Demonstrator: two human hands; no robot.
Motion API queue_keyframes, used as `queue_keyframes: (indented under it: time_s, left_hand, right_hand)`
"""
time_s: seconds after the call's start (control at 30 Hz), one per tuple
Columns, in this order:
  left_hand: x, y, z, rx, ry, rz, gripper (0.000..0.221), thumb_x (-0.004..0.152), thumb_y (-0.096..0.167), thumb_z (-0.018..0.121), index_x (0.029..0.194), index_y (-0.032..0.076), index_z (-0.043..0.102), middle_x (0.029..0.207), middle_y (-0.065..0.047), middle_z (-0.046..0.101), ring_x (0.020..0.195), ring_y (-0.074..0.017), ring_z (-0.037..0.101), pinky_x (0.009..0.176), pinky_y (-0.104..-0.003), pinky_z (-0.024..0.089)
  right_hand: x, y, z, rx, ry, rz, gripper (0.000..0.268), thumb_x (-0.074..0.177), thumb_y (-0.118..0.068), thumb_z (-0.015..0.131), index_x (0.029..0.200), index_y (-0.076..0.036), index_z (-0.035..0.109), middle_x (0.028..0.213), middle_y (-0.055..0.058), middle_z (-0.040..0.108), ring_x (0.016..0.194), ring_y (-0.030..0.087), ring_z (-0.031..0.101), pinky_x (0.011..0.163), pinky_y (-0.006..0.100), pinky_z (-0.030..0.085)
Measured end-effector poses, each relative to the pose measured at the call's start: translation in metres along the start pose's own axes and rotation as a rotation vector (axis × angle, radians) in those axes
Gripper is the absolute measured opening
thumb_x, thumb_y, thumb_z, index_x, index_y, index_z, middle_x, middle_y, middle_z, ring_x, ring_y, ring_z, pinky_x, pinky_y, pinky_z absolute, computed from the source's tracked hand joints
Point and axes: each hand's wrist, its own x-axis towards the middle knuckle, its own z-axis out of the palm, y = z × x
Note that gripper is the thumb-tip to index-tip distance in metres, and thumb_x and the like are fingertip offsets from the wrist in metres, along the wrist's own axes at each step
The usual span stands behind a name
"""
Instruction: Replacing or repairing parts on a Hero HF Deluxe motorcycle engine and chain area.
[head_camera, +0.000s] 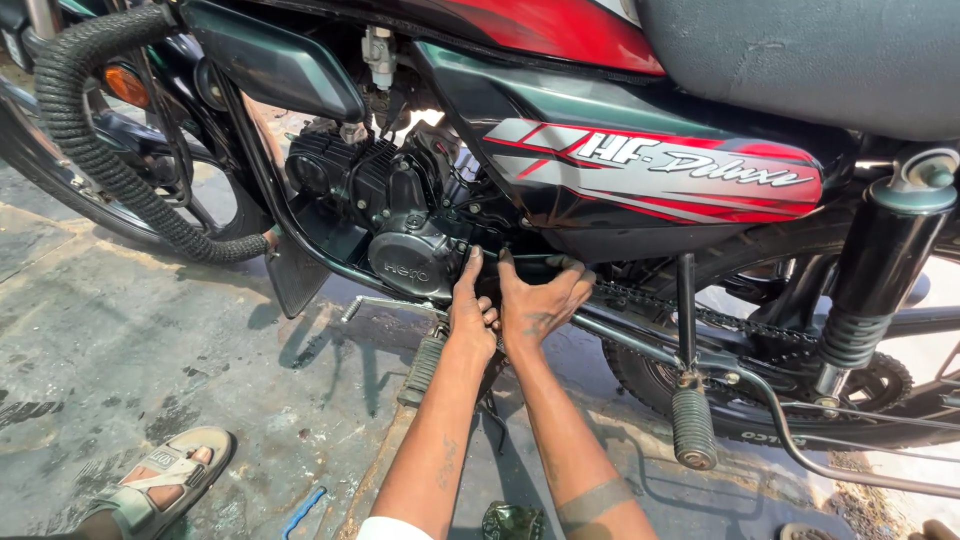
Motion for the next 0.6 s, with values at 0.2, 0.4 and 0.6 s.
queue_keyframes:
  time_s: [0.2,0.4,0.6]
  left_hand:
    - [0.002,-0.008,0.005,0.083,0.102,0.030,0.071,0.075,0.070,0.077,0.105,0.007,0.067,0.075,0.001,0.048,0.054,-0.0082,0.043,0.049,-0.026,0.042]
    - [0.038,-0.022,-0.024,0.157,-0.060,0.074,0.060,0.078,0.069,0.077,0.090,0.011,0.065,0.062,0.005,0.044,0.050,-0.0091,0.039,0.044,-0.027,0.034]
    - [-0.009,0.000,-0.011,0.309,-0.075,-0.011,0.067,0.077,0.074,0.070,0.089,0.008,0.060,0.065,0.000,0.055,0.052,-0.0133,0.053,0.047,-0.028,0.045]
  right_hand:
    - [0.001,-0.006,0.002,0.057,-0.039,0.006,0.063,0.063,-0.035,0.094,0.100,0.001,0.057,0.108,0.015,0.051,0.109,0.039,0.050,0.093,0.056,0.044]
    - [-0.001,-0.012,0.002,-0.036,0.025,-0.057,0.049,0.062,-0.032,0.095,0.089,-0.004,0.066,0.112,0.018,0.051,0.111,0.041,0.049,0.090,0.056,0.043]
    - [0.009,0.018,-0.032,0.248,-0.157,-0.100,0.038,0.078,-0.028,0.091,0.090,-0.002,0.065,0.100,0.014,0.057,0.095,0.033,0.058,0.086,0.048,0.048]
